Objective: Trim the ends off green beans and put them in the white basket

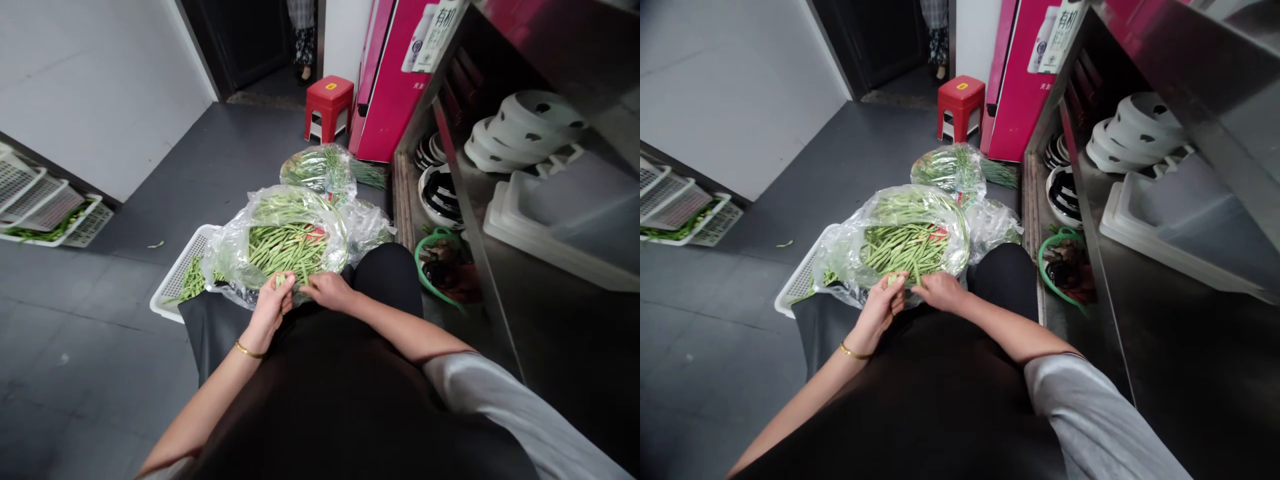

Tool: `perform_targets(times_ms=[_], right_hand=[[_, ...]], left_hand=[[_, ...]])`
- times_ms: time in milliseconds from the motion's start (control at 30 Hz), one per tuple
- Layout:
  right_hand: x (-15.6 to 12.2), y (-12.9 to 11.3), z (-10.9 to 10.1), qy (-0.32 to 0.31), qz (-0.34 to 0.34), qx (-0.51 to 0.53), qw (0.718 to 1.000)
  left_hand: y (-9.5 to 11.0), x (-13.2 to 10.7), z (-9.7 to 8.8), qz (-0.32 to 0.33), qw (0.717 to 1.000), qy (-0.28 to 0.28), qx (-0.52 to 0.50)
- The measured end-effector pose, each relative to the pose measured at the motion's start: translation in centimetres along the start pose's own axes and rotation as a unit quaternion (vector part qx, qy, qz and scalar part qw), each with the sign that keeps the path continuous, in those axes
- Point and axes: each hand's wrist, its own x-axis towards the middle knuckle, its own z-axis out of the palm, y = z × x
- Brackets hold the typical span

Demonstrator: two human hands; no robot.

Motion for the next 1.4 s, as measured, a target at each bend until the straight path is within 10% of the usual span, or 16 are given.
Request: perform_targets(times_ms=[133, 333, 633, 967, 1100, 1233, 1333, 1400], right_hand=[[-1.2, -1.1, -1.3, -0.047, -0.11, 0.017, 0.993], [-2.0, 0.3, -3.5, 0.064, -0.184, 0.067, 0.979], [-1.4, 0.8, -5.6, -0.109, -0.297, 0.202, 0.927], [3.7, -1.0, -1.5, 0.107, -0.095, 0.068, 0.987], [3.4, -2.4, -2.7, -0.099, -0.125, 0.185, 0.97], [5.4, -0.9, -5.6, -0.442, -0.224, 0.198, 0.846], [10.7, 1.8, -5.8, -0.169, -0.092, -0.025, 0.981], [14.6, 3.1, -4.8, -0.063, -0.022, -0.122, 0.99]], left_hand=[[0.4, 0.1, -0.8, 0.052, 0.993, 0.008, 0.105], [1.4, -0.3, -2.6, -0.101, 0.962, -0.232, 0.105], [0.7, 0.5, -3.6, -0.179, 0.931, -0.315, 0.049], [0.1, 2.3, -1.5, 0.006, 0.999, 0.042, -0.023], [0.6, 2.8, -3.1, 0.079, 0.99, 0.112, -0.037], [1.3, 3.3, -3.8, 0.043, 0.988, 0.072, -0.129], [1.1, 3.5, -3.3, -0.046, 0.981, -0.041, -0.182], [0.9, 3.4, -3.0, -0.099, 0.97, -0.099, -0.197]])
